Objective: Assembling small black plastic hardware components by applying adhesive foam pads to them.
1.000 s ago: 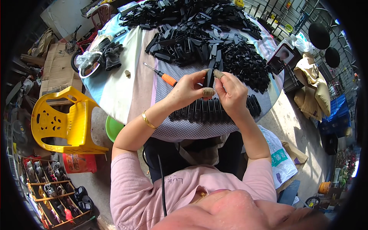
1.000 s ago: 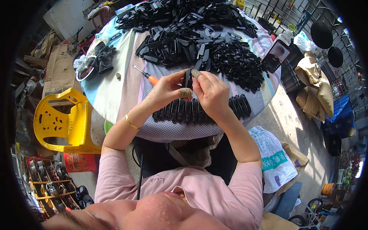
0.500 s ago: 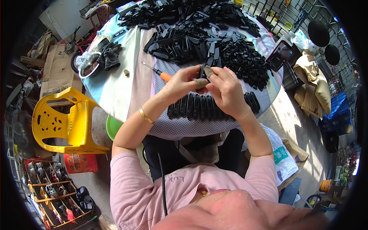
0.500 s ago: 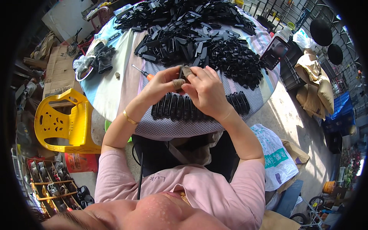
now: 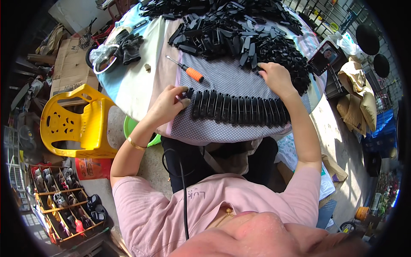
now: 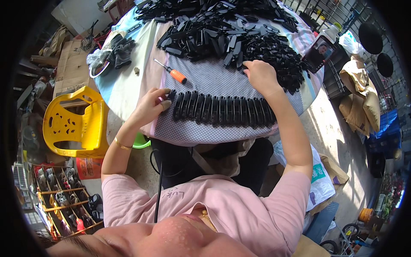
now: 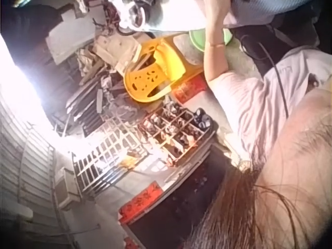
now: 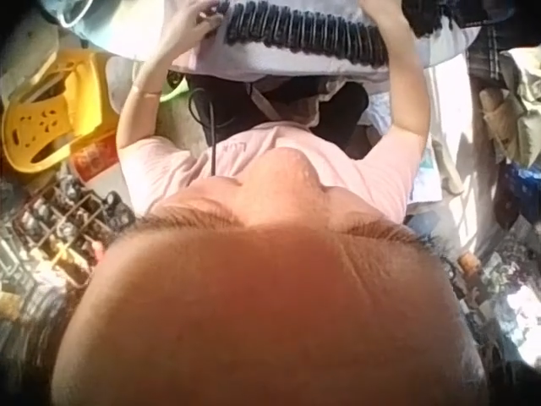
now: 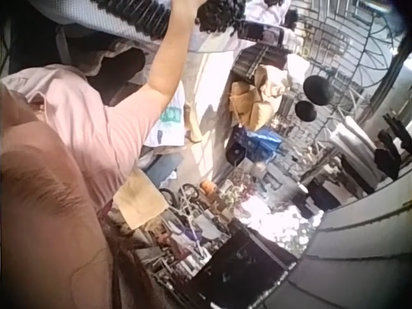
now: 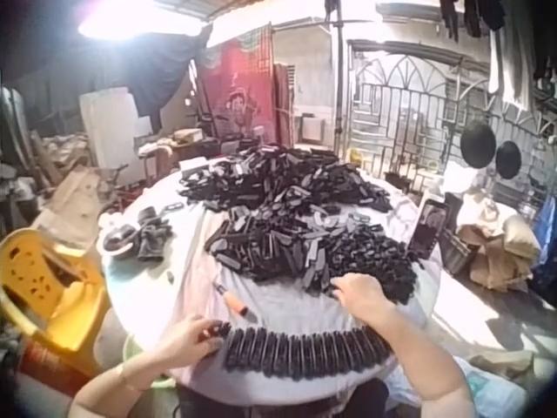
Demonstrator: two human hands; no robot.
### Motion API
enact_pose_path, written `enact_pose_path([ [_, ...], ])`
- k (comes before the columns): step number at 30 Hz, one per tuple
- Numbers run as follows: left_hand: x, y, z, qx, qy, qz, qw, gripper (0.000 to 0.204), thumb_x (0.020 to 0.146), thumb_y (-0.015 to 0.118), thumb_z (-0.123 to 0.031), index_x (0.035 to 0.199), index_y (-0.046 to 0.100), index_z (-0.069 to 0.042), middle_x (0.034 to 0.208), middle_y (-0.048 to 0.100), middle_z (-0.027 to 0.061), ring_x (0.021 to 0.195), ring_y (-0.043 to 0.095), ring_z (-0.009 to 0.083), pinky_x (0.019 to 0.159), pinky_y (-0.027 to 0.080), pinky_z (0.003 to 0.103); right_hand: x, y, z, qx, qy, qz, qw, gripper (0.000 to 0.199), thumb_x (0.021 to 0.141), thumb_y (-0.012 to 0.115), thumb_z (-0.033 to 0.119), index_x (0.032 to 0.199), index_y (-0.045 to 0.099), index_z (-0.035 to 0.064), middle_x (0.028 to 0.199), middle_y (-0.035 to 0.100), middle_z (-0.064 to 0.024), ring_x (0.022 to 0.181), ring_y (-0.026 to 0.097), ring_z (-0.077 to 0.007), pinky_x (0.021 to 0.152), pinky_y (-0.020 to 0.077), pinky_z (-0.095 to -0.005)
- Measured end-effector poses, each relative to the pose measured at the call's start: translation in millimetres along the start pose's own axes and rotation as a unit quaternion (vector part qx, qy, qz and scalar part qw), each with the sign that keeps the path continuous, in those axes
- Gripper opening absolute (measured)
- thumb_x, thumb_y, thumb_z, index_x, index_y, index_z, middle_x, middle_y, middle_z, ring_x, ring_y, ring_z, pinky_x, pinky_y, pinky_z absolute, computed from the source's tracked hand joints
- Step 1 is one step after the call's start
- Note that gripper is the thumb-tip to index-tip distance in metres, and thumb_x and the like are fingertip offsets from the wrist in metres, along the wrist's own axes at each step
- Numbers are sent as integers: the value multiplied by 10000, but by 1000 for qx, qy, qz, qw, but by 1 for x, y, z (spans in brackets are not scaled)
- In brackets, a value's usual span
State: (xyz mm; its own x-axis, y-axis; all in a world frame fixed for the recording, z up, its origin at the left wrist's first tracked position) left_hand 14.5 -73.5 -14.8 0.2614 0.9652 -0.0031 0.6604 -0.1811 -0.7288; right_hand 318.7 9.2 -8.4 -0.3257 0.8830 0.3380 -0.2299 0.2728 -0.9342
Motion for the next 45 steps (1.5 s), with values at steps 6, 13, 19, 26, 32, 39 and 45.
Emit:
enact_pose_path([
  [6,-6,9,-12,96,26,6,995,313,835,575,-148,1113,569,-5,869,534,190,803,552,324,731,435,380,6,-1,7,1,30,71,997,200,731,675,237,753,662,38,830,633,-116,809,621,-285,721,495,-391],
  [13,13,-4,-31,190,34,-17,981,265,822,593,-245,935,573,-7,816,584,186,781,578,373,689,453,445,-9,-8,6,245,52,68,966,161,666,676,113,669,599,-29,606,587,-97,562,563,-146,550,459,-276],
  [19,95,33,-88,102,191,-31,976,344,795,638,-305,981,643,-15,779,618,182,746,610,324,677,476,380,-10,-11,23,312,46,39,948,142,684,653,57,791,603,-22,674,615,-82,600,575,-118,584,469,-258],
  [26,159,78,-97,211,43,-6,976,419,746,648,-379,845,640,28,851,641,212,824,626,348,736,498,409,-35,-28,27,371,50,-27,927,229,759,642,54,973,641,-27,747,642,-84,652,578,-88,611,473,-229],
  [32,153,50,-77,112,57,-71,990,308,732,637,-272,852,648,12,760,646,170,739,633,302,702,492,361,-53,-48,24,308,38,-60,949,177,783,660,52,939,644,-31,854,639,-73,670,576,-93,606,471,-219],
  [39,81,31,-107,-115,84,42,989,235,865,596,-200,995,635,-8,629,550,-21,523,506,30,468,409,187,-44,-30,50,493,-7,-112,863,160,829,609,20,984,621,-18,1029,599,-67,837,594,-97,696,503,-228],
  [45,66,37,-85,-466,60,146,870,317,870,616,-224,1108,587,-16,763,596,4,612,549,48,539,451,166,-53,-24,80,703,91,-47,704,180,887,578,107,1001,592,-32,862,633,-49,757,610,-100,653,529,-239],
])
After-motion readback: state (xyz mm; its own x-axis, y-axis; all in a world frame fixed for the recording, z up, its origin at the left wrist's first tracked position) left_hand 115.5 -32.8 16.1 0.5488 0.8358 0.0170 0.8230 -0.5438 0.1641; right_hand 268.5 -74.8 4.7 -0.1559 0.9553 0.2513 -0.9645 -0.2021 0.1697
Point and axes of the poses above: each hand's wrist, its own x-axis towards the middle knuckle, its own y-axis out of the palm, z = x × y, the point moved 5 cm from there along x, towards the middle knuckle
